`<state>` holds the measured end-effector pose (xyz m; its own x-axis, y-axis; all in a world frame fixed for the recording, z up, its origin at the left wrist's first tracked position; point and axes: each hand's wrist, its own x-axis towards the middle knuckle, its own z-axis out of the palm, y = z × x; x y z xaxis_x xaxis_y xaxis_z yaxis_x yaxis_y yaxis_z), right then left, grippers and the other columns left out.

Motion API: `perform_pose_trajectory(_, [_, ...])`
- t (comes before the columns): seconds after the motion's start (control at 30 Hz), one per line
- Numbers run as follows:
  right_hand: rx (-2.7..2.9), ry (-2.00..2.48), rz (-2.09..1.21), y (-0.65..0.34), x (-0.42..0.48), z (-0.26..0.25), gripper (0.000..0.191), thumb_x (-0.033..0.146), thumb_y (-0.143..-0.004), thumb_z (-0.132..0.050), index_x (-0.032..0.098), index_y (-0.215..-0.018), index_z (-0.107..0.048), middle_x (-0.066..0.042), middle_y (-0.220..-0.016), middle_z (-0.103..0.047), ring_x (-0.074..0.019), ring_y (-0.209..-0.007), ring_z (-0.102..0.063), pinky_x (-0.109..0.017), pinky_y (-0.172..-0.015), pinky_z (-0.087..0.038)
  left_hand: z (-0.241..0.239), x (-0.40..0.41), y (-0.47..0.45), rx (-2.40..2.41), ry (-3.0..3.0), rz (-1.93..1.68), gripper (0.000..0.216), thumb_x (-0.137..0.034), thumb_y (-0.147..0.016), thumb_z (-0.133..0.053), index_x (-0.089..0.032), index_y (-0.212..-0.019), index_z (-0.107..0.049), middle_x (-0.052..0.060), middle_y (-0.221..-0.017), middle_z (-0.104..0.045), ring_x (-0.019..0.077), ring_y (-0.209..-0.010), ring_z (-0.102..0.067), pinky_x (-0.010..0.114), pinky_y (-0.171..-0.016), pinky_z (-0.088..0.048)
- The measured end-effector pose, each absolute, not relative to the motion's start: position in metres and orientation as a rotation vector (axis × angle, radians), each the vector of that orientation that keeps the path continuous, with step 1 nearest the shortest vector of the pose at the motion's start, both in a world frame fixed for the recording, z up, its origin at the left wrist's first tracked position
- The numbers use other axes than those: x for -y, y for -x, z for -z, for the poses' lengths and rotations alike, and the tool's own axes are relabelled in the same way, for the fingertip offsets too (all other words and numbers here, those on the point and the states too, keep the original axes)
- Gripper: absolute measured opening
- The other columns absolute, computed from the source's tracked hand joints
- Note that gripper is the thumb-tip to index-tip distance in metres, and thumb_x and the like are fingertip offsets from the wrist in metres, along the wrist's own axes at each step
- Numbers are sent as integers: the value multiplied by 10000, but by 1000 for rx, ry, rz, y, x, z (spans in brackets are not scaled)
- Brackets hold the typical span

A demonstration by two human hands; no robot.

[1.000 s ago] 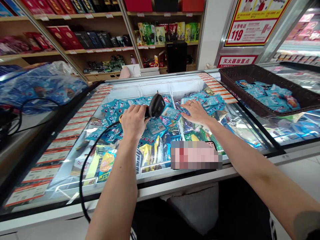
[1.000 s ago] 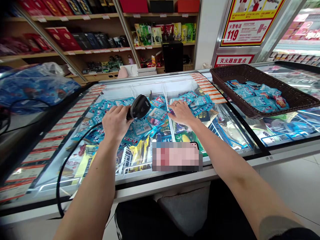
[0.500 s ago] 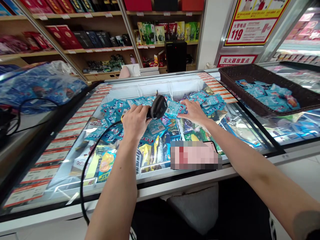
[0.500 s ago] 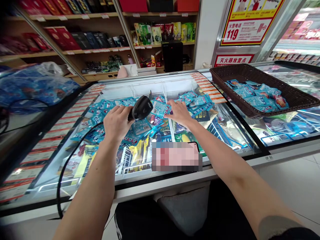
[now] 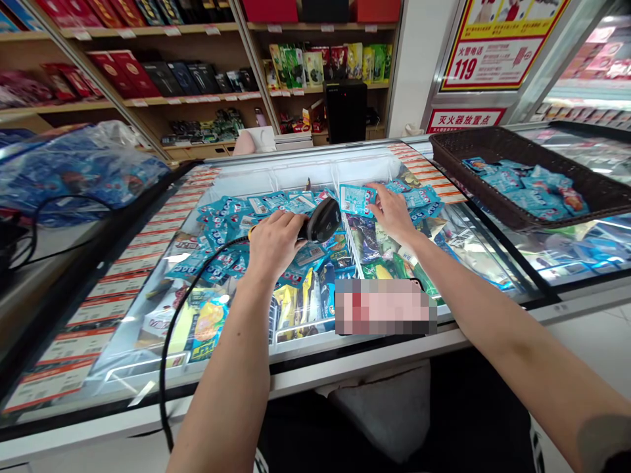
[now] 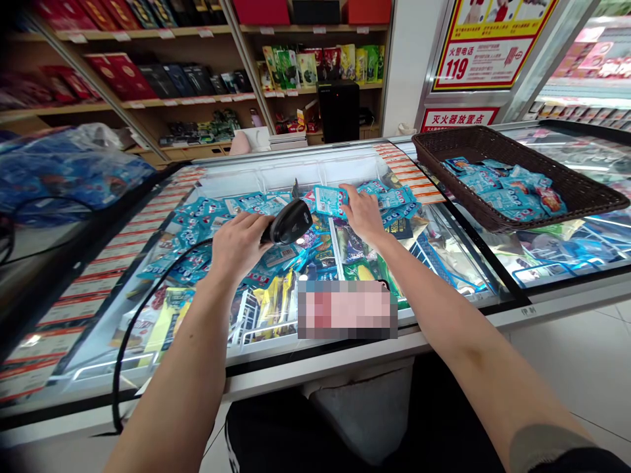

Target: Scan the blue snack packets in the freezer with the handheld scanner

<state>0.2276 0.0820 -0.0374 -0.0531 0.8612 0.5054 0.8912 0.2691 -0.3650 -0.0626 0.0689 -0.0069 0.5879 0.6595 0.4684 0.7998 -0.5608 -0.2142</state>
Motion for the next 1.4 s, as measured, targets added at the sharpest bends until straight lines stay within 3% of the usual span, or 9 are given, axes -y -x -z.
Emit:
perform_pose_trajectory(0.43, [1912,1631,90,-237,-87,42,534,366,-1012,-185,168,-1482,-346,-129,-1013,-664,-310,-1061,-564,-425,-908,-379,8,-70,61,1162,2443,436,326,-274,-839,-634,-193,-1155,-619,112,-976,-689,304,-1017,-609,390,-774,-438])
perform_pose_trajectory(0.93, [1879,1618,72,-240,-89,45,522,303,-973,-235,173,-1468,-335,-137,-1119,-641,-310,-1068,-562,-443,-915,-395,6,-67,59,1139,2446,414,309,-293,-848,-637,-192,-1140,-625,109,-964,-690,299,-1006,-614,386,-793,-450])
perform_pose_trajectory(1.4, [1889,1617,27,-239,-89,44,518,276,-963,-266,169,-1466,-321,-134,-1094,-643,-307,-1091,-557,-450,-923,-393,7,-67,57,1153,2457,411,303,-283,-838,-653,-188,-1125,-634,108,-964,-694,298,-993,-616,384,-776,-447])
